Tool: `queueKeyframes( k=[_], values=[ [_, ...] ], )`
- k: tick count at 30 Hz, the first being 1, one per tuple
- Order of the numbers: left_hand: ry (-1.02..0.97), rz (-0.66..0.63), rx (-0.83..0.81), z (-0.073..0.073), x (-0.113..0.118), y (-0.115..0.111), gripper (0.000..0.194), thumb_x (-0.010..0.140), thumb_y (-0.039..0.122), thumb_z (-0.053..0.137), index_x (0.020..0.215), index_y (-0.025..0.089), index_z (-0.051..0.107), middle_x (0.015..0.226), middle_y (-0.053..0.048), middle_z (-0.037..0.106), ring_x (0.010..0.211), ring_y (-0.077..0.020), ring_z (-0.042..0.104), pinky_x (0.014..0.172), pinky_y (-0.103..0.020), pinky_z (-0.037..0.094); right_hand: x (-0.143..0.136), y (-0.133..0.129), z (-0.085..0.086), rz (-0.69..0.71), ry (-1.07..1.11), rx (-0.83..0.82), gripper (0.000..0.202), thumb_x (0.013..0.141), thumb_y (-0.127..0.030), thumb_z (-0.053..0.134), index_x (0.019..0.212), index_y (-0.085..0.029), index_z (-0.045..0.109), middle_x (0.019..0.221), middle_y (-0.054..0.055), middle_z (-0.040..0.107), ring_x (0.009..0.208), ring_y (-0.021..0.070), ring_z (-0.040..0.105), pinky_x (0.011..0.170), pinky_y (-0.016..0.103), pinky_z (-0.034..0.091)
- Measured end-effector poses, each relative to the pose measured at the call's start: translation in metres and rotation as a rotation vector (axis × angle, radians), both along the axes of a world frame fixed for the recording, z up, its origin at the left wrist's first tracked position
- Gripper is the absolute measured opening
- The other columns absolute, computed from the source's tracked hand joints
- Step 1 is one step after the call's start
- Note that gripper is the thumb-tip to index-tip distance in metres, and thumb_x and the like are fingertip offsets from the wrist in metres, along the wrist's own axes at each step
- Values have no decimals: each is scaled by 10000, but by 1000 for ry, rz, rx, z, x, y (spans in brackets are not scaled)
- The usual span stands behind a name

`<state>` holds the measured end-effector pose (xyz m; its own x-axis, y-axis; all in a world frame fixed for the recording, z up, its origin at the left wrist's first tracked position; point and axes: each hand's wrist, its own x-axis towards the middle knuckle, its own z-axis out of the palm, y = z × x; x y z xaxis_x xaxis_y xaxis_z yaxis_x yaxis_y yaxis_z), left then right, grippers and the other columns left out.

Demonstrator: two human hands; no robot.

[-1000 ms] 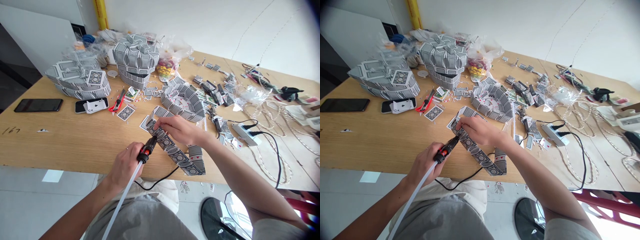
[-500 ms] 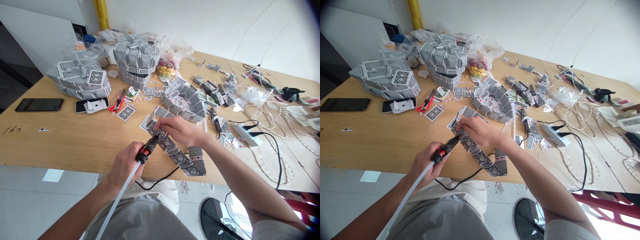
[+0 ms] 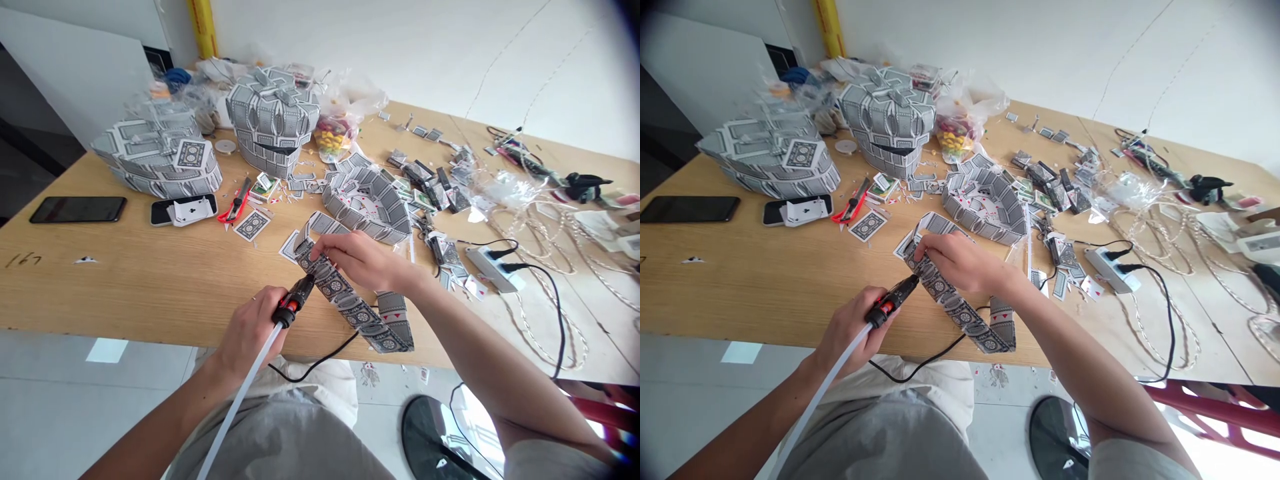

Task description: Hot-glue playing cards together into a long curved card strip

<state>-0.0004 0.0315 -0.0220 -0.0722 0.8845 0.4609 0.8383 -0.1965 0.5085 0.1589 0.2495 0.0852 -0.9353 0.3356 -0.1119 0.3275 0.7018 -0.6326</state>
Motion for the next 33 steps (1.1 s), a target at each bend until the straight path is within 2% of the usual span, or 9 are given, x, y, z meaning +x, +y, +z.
queueKeyframes(
  k=[5, 12, 16, 20, 25, 29, 33],
  values=[
    [-74, -3, -44, 2, -2, -4, 178, 1070, 211, 555, 1244, 226, 515, 1005, -57, 720, 848, -223, 731, 727, -302, 543, 0, 0, 0, 5, 5, -1, 338, 1062, -205, 404, 1083, -165, 739, 853, 45, 720, 746, 174, 607, 785, 321, 431],
    [-379, 24, -126, 12, -6, 6, 146, 1084, 316, 602, 1204, 238, 572, 971, -17, 728, 796, -172, 721, 726, -261, 536, 0, 0, -1, 24, 16, 0, 344, 1064, -185, 398, 1076, -166, 741, 858, 39, 725, 740, 165, 599, 781, 312, 428],
    [-455, 30, -198, 13, -10, 4, 146, 1086, 355, 596, 1157, 228, 602, 929, -3, 717, 780, -169, 694, 731, -260, 528, 1, -1, 1, 13, 12, 20, 344, 1062, -181, 403, 1077, -164, 746, 854, 36, 728, 719, 161, 586, 776, 311, 420],
    [-509, 40, -261, 10, -15, -4, 183, 1089, 383, 588, 1169, 221, 617, 982, -17, 715, 867, -185, 691, 800, -272, 529, 2, 0, 1, 7, 14, 26, 349, 1061, -179, 397, 1078, -166, 745, 831, 32, 723, 702, 164, 582, 757, 309, 415],
    [-609, 23, -363, 5, -22, -8, 244, 1097, 435, 574, 1203, 222, 630, 1060, -32, 709, 979, -211, 679, 886, -301, 523, 2, 0, 0, 2, 11, 12, 334, 1053, -180, 413, 1079, -170, 746, 888, 51, 751, 782, 182, 636, 798, 315, 434],
    [-707, 26, -407, 7, -26, -1, 300, 1078, 496, 595, 1156, 209, 630, 912, -13, 668, 831, -198, 635, 757, -293, 507, 1, -1, 0, 10, 3, 10, 334, 1058, -185, 410, 1075, -174, 744, 884, 44, 747, 756, 172, 619, 802, 320, 431],
    [-769, 17, -437, 10, -27, 7, 306, 1057, 514, 623, 1076, 209, 632, 702, 40, 555, 609, -155, 507, 571, -267, 408, 1, -2, 1, 10, 13, 9, 338, 1059, -188, 406, 1075, -171, 744, 870, 36, 736, 734, 162, 605, 784, 318, 425]
  ],
)
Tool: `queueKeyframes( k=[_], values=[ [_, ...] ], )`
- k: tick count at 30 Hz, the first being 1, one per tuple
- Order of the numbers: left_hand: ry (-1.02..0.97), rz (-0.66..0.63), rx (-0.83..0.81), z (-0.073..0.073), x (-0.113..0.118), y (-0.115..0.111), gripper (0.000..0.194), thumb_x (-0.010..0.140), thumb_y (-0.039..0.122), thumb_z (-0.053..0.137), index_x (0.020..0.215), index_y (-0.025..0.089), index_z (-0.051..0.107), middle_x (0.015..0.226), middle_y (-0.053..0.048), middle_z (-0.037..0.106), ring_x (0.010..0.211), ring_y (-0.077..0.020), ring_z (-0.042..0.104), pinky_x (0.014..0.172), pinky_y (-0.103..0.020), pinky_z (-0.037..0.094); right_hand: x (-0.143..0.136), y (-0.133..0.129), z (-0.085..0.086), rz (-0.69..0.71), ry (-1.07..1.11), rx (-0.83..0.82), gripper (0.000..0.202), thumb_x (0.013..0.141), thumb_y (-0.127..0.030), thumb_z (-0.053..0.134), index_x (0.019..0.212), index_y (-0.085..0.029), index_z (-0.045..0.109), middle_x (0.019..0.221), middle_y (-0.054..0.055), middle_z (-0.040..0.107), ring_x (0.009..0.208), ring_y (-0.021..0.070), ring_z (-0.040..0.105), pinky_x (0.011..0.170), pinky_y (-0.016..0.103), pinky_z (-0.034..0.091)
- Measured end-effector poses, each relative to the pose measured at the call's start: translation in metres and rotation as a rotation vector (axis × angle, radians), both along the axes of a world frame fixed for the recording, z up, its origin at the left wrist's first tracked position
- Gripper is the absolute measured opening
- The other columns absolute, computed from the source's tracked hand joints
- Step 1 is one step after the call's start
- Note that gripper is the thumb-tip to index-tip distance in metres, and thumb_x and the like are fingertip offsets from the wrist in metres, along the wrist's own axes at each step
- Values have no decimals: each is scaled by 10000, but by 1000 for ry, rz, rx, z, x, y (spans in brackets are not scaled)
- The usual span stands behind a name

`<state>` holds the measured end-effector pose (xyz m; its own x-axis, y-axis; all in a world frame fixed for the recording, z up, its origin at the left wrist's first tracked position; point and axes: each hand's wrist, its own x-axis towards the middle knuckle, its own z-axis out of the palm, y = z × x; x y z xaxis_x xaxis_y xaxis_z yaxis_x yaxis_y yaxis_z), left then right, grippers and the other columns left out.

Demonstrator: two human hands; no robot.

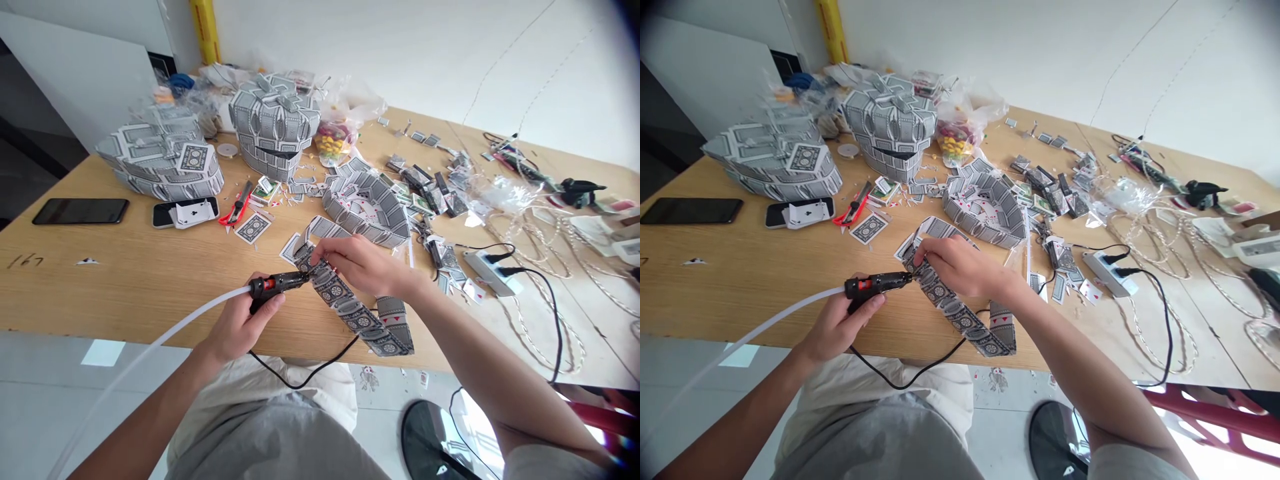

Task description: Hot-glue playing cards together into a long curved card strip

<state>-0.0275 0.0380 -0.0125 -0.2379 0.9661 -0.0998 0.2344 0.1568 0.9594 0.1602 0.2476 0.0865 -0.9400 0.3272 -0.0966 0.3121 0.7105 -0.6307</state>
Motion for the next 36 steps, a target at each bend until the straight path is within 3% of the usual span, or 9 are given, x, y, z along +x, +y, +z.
queueKeyframes(
  k=[3, 8, 16, 23, 36],
  values=[
    [-7, -2, -6, -1, -2, 0, 311, 1046, 513, 631, 1013, 205, 656, 630, 51, 507, 548, -148, 458, 519, -268, 368, 1, 0, 1, -4, 6, -1, 333, 1057, -192, 409, 1065, -168, 741, 845, 35, 728, 730, 159, 599, 755, 311, 418],
    [-42, 13, -4, -4, -12, -7, 375, 1037, 549, 639, 943, 187, 673, 647, 30, 546, 579, -151, 515, 550, -272, 410, 1, -5, 1, -39, -29, 27, 193, 988, -190, 525, 1026, -180, 715, 774, 5, 696, 673, 137, 563, 690, 282, 393],
    [-173, 155, 21, -4, -21, 1, 446, 1027, 609, 646, 963, 171, 691, 697, 2, 588, 600, -146, 532, 568, -281, 432, 3, -19, -18, -71, 20, 77, 80, 944, -186, 581, 1009, -227, 559, 746, -27, 638, 631, 136, 540, 662, 280, 391],
    [-208, 141, 32, 1, -15, 10, 474, 1020, 637, 634, 943, 171, 671, 649, 29, 533, 559, -132, 503, 541, -268, 407, 7, -26, -20, -134, -16, 38, 131, 984, -264, 575, 999, -261, 444, 740, -35, 608, 605, 154, 578, 593, 291, 384],
    [-320, 125, 63, -5, -10, 14, 428, 1036, 617, 641, 941, 208, 557, 749, 33, 519, 582, -113, 457, 520, -258, 376, 7, -28, -17, -156, -24, -17, 154, 1002, -295, 608, 1011, -261, 459, 764, -33, 623, 617, 149, 604, 597, 289, 444]
  ],
)
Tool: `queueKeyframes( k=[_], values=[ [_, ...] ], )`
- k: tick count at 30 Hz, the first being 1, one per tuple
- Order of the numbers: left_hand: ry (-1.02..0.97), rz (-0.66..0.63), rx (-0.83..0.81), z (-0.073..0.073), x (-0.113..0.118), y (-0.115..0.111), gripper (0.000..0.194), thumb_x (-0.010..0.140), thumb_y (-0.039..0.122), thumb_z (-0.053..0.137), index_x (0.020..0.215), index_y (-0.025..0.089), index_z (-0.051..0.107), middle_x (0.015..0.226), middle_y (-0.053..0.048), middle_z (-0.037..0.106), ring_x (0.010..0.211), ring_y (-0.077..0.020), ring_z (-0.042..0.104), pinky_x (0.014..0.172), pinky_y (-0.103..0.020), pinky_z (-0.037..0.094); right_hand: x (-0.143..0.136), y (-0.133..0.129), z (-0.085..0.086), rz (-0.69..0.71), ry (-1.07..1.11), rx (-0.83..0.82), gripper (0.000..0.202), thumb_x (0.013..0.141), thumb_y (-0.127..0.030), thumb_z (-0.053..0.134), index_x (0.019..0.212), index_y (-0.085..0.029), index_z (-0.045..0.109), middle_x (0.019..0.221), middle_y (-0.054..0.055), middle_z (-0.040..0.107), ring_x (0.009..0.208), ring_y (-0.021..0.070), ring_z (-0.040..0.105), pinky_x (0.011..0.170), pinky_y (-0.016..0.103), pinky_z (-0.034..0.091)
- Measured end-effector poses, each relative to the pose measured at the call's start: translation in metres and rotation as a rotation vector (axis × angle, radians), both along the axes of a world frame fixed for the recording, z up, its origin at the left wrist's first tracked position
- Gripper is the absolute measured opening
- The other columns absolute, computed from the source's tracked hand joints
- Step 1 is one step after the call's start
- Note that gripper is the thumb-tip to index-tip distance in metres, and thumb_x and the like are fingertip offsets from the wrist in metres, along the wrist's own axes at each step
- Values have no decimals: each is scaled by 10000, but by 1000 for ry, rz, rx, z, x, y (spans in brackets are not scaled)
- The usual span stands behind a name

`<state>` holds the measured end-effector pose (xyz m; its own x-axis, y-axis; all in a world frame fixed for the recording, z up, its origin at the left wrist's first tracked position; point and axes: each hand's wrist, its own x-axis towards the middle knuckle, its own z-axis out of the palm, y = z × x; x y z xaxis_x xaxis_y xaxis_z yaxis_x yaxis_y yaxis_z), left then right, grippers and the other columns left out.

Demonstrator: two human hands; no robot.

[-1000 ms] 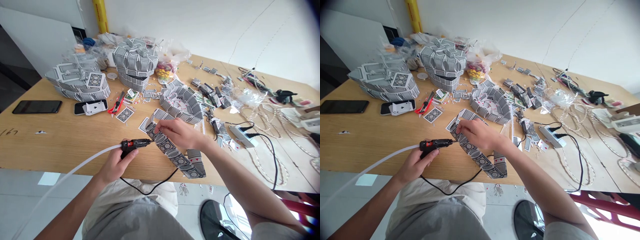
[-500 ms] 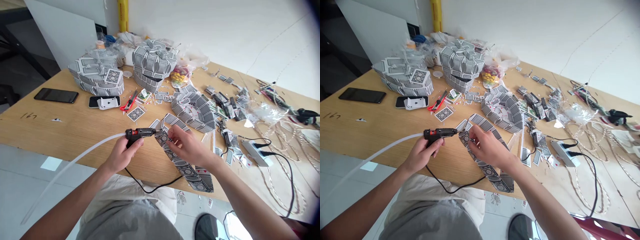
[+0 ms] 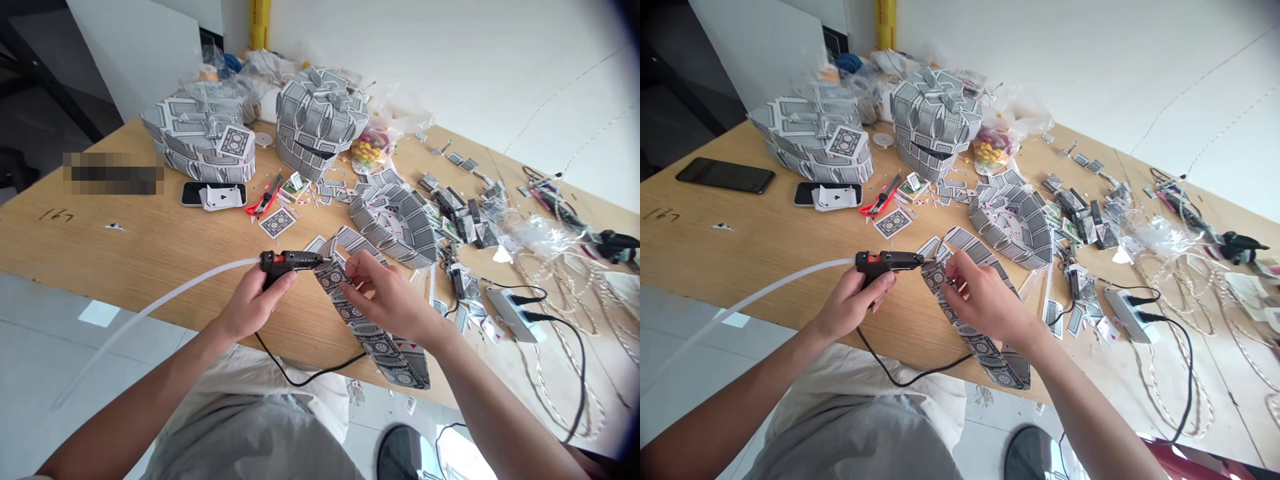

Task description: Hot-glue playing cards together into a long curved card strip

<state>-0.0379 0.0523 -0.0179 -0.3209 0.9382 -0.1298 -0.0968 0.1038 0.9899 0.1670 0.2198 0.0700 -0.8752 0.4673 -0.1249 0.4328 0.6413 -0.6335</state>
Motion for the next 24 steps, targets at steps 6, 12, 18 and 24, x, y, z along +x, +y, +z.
queueKeyframes(
  k=[6, 12, 18, 24],
  values=[
    [-26, -14, -4, 0, 1, 0, 442, 1032, 631, 643, 945, 205, 567, 758, 33, 502, 579, -106, 432, 509, -262, 361, 2, -1, 1, -2, 15, 16, 155, 994, -292, 608, 998, -261, 456, 770, -38, 620, 622, 145, 593, 610, 288, 451],
    [-4, -41, -13, 1, -1, -2, 441, 1034, 619, 637, 923, 194, 588, 755, 30, 501, 586, -105, 431, 513, -259, 359, 3, -1, 0, -7, 22, 20, 150, 1000, -287, 603, 1000, -263, 455, 773, -36, 624, 626, 143, 578, 616, 285, 448],
    [176, -76, -58, 11, -13, -5, 430, 1031, 579, 615, 888, 174, 635, 783, -2, 605, 581, -111, 490, 543, -266, 405, 5, -1, 0, -15, 13, 6, 151, 1011, -296, 598, 1010, -269, 450, 766, -44, 623, 622, 143, 576, 600, 278, 445],
    [225, -63, -66, 20, -17, -4, 415, 1025, 556, 611, 888, 173, 688, 631, 30, 534, 544, -128, 492, 539, -268, 391, 5, -3, 1, -13, 15, 9, 154, 1008, -299, 596, 1008, -270, 445, 789, -39, 639, 645, 145, 589, 621, 274, 463]
  ],
)
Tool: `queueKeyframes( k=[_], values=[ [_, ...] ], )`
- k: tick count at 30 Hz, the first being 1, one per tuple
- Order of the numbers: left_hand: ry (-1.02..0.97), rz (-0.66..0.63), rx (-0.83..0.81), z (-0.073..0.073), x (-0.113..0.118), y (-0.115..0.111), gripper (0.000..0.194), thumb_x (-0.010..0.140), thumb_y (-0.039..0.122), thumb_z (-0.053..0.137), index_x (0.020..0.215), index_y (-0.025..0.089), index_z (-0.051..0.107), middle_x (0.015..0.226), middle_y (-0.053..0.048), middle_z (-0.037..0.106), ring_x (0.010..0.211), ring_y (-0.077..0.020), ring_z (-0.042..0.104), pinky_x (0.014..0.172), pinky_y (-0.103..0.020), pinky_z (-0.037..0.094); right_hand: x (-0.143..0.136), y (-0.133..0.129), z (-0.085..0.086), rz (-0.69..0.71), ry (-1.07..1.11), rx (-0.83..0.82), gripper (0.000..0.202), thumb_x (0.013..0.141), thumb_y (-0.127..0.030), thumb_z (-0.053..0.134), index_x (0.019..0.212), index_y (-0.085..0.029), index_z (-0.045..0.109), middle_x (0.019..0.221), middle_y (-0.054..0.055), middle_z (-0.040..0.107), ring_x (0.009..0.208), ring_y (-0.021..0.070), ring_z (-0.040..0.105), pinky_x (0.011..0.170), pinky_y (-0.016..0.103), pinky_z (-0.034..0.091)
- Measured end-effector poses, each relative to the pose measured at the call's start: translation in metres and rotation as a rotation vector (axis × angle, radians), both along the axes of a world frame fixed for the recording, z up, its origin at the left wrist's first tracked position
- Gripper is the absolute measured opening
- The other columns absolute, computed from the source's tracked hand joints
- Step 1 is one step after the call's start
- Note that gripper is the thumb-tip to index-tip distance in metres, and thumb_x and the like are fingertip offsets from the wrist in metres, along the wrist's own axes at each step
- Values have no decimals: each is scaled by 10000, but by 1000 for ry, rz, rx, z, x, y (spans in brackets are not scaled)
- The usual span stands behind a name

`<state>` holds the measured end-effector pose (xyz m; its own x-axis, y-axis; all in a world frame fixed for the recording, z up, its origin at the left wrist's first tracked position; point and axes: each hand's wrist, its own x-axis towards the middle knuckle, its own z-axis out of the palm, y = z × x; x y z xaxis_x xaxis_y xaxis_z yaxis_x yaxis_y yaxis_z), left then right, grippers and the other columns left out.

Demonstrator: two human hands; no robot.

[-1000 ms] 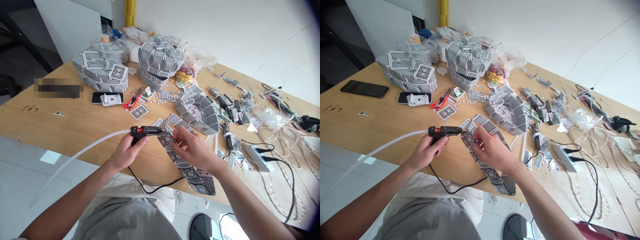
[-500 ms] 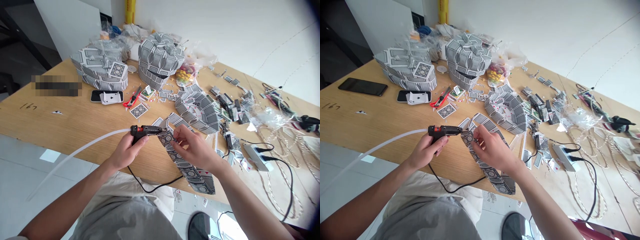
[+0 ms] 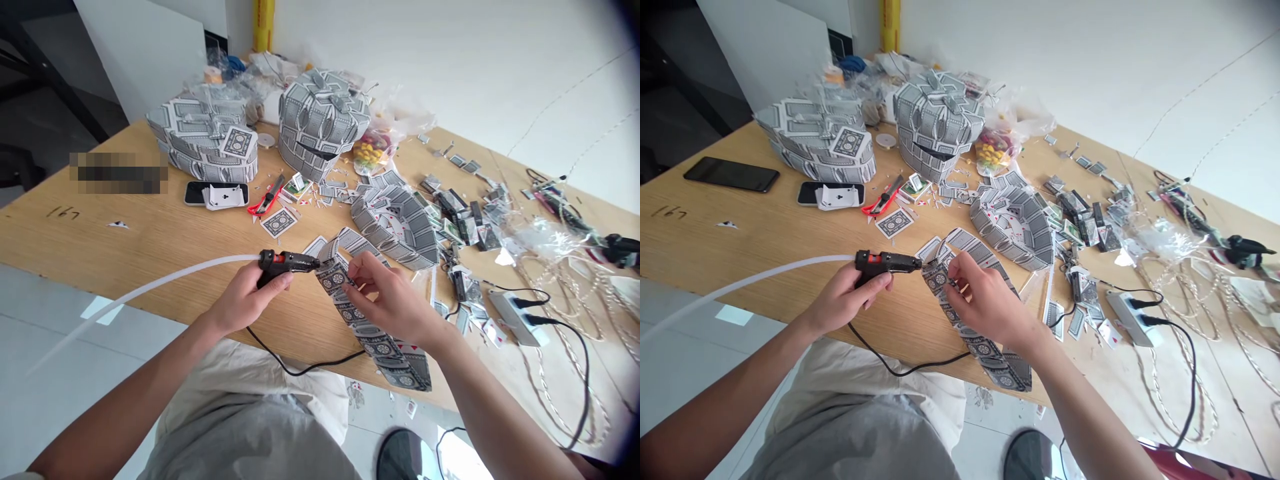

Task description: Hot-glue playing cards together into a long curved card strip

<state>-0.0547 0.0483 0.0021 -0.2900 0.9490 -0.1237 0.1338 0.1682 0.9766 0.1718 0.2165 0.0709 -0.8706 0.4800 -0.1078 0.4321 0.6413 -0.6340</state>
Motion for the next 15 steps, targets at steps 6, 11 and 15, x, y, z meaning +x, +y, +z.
queueKeyframes(
  k=[6, 11, 15],
  values=[
    [-66, -9, 39, -1, 3, 3, 424, 1024, 571, 618, 906, 170, 688, 711, 14, 580, 560, -117, 495, 550, -265, 408, -2, 0, 2, 14, 0, -6, 149, 1013, -299, 588, 1006, -269, 443, 772, -44, 634, 628, 143, 567, 605, 278, 448],
    [-61, -18, -12, -8, 0, -2, 441, 1012, 593, 622, 910, 169, 690, 735, 1, 606, 563, -121, 497, 544, -266, 411, -1, 0, -1, 15, -5, -5, 148, 1022, -299, 585, 1013, -268, 440, 785, -45, 635, 627, 139, 560, 613, 282, 454],
    [-70, -28, -48, -15, -8, -6, 474, 1002, 632, 630, 925, 167, 681, 730, 7, 588, 555, -117, 485, 526, -261, 400, -1, 0, -2, 21, 1, -6, 161, 1022, -291, 583, 1003, -269, 424, 782, -48, 632, 617, 135, 562, 615, 284, 456]
  ],
)
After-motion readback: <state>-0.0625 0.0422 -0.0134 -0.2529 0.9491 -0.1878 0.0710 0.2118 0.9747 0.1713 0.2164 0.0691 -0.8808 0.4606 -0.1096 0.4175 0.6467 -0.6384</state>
